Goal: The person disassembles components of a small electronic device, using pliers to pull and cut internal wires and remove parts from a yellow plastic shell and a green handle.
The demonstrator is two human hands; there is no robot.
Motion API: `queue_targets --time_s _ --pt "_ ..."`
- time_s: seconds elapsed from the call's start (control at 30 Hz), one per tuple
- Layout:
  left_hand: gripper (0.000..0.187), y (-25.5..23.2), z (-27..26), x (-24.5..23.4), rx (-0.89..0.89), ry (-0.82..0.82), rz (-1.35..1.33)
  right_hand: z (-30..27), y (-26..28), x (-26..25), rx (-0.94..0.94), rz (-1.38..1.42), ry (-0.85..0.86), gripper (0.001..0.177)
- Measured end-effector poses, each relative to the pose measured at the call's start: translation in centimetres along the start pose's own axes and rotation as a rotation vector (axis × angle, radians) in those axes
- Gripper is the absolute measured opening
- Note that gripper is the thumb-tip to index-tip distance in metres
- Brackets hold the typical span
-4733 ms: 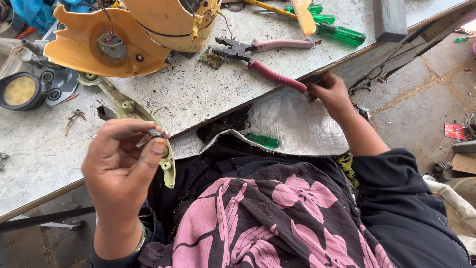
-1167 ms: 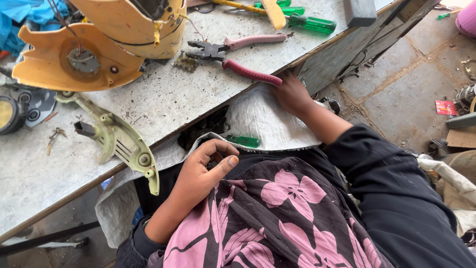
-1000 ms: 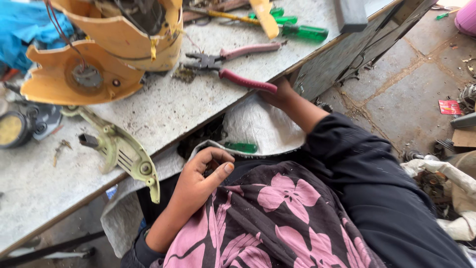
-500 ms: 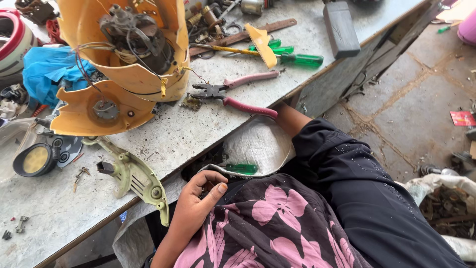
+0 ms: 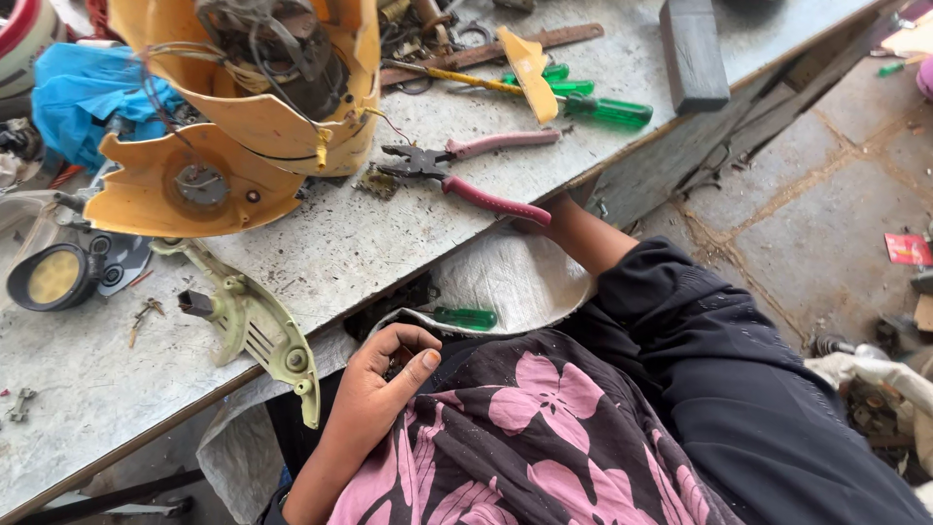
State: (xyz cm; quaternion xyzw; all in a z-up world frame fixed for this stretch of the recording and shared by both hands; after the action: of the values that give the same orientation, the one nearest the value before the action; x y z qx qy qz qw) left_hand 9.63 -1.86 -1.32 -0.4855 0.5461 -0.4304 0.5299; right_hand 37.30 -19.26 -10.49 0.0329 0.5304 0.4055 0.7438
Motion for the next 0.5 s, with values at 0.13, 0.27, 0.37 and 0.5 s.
queue_targets --time_s 0.13,0.27,0.37,0.5 --pt "0.018 1.3 -0.1 0.7 -0.099 0.016 -0.032 -1.8 -0.5 -0.8 -0.003 -0.004 -0.011 0.036" --pt "0.017 0.8 -0.2 0.7 -0.043 0.028 -0.019 -1.5 0.0 -1.6 -0.045 -0.008 -0.043 0.037" --pt "0.018 1.5 0.3 0.3 -0.049 0.016 -0.037 -2.1 0.1 -1.6 -0.072 -0.023 -0.065 0.038" --pt "0.022 4.2 1.4 0.2 -0.165 0.001 -0.139 -4.8 0.2 -2.5 -0.124 -0.170 -0.098 0.039"
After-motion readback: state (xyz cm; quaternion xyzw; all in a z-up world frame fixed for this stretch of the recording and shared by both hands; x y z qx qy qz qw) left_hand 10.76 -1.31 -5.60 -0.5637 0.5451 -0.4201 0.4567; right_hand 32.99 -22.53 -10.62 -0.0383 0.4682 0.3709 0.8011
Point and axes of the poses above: each hand's wrist, its own z-axis towards the middle knuckle, its own x-axis out of the palm, y = z × x, the point moved 10 cm from there along z, towards the middle knuckle, and after that the axes turned 13 degrees about -y, right-handed, at the moved point
